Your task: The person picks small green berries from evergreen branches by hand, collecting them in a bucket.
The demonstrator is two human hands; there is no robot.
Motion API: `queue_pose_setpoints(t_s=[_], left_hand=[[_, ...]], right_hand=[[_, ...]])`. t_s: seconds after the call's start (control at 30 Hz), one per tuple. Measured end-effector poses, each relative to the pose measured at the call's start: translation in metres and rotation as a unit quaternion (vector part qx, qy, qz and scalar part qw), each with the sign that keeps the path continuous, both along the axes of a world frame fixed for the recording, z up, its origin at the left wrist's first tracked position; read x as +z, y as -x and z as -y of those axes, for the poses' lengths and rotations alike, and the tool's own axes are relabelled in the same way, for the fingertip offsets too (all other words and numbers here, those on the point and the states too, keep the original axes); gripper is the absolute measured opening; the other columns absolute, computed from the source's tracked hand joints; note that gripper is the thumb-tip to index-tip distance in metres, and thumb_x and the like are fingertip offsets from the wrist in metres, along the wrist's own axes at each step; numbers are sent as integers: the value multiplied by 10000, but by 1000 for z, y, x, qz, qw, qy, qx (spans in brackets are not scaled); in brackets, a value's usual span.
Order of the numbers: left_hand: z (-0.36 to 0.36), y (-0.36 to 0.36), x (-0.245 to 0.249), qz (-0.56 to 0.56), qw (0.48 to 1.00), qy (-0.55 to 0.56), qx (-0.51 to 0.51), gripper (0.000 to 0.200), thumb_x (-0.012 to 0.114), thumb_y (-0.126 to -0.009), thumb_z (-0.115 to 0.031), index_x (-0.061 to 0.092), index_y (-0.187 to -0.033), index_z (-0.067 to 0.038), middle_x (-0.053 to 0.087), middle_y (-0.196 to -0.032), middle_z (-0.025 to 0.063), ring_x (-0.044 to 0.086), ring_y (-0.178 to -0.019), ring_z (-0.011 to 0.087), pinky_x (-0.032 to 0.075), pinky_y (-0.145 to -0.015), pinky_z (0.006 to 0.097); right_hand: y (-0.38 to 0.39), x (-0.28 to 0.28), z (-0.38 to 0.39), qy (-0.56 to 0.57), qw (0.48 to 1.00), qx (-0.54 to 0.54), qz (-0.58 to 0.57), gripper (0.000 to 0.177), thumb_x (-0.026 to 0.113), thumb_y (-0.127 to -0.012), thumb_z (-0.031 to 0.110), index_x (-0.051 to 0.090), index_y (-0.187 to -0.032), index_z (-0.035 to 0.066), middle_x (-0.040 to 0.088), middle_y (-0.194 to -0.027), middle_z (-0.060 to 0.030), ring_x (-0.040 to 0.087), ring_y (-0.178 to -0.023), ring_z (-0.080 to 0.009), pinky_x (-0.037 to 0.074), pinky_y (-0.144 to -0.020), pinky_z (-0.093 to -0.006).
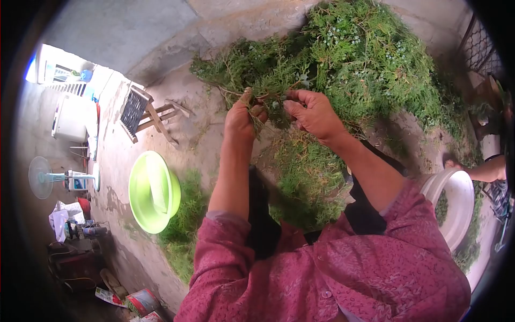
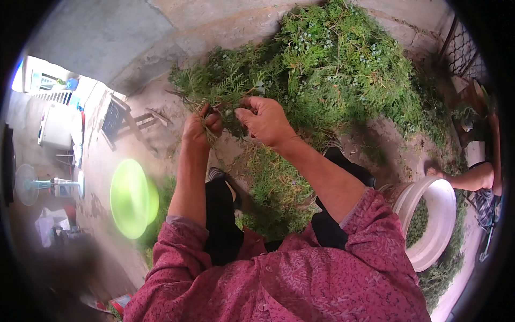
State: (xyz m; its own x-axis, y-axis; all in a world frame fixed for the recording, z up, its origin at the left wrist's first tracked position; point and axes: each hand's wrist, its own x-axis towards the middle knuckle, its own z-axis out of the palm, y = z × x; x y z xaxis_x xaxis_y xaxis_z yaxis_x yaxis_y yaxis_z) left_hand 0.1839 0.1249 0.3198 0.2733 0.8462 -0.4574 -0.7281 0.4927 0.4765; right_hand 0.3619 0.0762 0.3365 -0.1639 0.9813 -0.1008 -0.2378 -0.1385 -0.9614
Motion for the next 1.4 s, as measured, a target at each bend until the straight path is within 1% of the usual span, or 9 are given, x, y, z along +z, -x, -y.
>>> queue_pose_setpoints(t_s=[0.2, 0.3, 0.57, 0.63, 0.73, 0.93, 1.13, 1.23, 1.4], left_hand=[[3, -5, 7, -44, 999, 5, 7, 204, 510, -872, -233, 489, -778, -54, 507, -608, 57, 359, -388, 99, 286, -348, 229], [11, -12, 19, -81, 997, -14, 6, 211, 548, -851, -221, 493, -740, -49, 502, -587, 57, 358, -376, 97, 272, -335, 224], [5, -5, 15, -159, 985, -66, -3, 168, 610, -807, -206, 525, -736, -79, 514, -596, 28, 373, -378, 96, 266, -349, 236], [-3, 2, 11, -153, 980, -42, 119, 177, 628, -792, -167, 494, -756, -57, 527, -634, 66, 400, -386, 109, 341, -340, 241], [-1, 22, 15, -155, 981, -37, 111, 147, 600, -809, -167, 508, -737, -78, 511, -603, 28, 371, -373, 101, 288, -332, 228], [2, 6, 11, -138, 986, -39, 90, 152, 604, -806, -163, 494, -769, -64, 517, -627, 55, 394, -394, 100, 316, -329, 228], [6, -17, 13, -160, 979, -72, 100, 144, 597, -819, -177, 516, -779, -64, 529, -655, 57, 418, -422, 100, 352, -343, 225], [7, -17, 18, -167, 977, -73, 113, 145, 601, -819, -182, 523, -787, -63, 539, -668, 63, 433, -430, 98, 360, -347, 216], [10, -23, 18, -168, 974, -87, 127, 138, 612, -811, -179, 531, -798, -67, 551, -665, 64, 456, -441, 100, 367, -352, 220]], right_hand=[[-1, 14, 2, 156, 981, 31, -111, 145, 602, -812, 154, 571, -913, 54, 526, -632, 17, 426, -422, -25, 298, -347, -157], [-1, 10, 1, 90, 992, 13, -93, 141, 621, -792, 149, 579, -861, 34, 505, -587, 9, 415, -413, -36, 284, -338, -187], [-20, 12, -5, 156, 975, 111, -108, 87, 587, -768, 116, 578, -755, 31, 495, -566, 0, 408, -388, -55, 277, -333, -189], [-29, 18, 0, 160, 970, 146, -109, 86, 573, -766, 114, 573, -733, 35, 496, -573, -3, 416, -399, -56, 277, -333, -186], [-33, 34, 12, 163, 964, 173, -122, 78, 564, -763, 108, 565, -732, 36, 530, -620, -21, 452, -442, -60, 315, -342, -172], [-20, 36, 10, 160, 952, 168, -200, 157, 554, -828, 178, 571, -771, 32, 581, -694, -45, 492, -483, -75, 393, -379, -161], [-2, 7, 2, 169, 980, 77, -71, 195, 543, -849, 202, 578, -786, 21, 568, -678, -37, 477, -469, -68, 364, -372, -181], [2, -2, 1, 84, 996, 26, -3, 186, 549, -847, 205, 580, -784, 33, 555, -664, -28, 447, -441, -62, 339, -369, -189], [2, 2, -1, 179, 968, 27, -173, 191, 635, -791, 250, 562, -773, 75, 512, -629, -1, 434, -450, -60, 292, -365, -211]])
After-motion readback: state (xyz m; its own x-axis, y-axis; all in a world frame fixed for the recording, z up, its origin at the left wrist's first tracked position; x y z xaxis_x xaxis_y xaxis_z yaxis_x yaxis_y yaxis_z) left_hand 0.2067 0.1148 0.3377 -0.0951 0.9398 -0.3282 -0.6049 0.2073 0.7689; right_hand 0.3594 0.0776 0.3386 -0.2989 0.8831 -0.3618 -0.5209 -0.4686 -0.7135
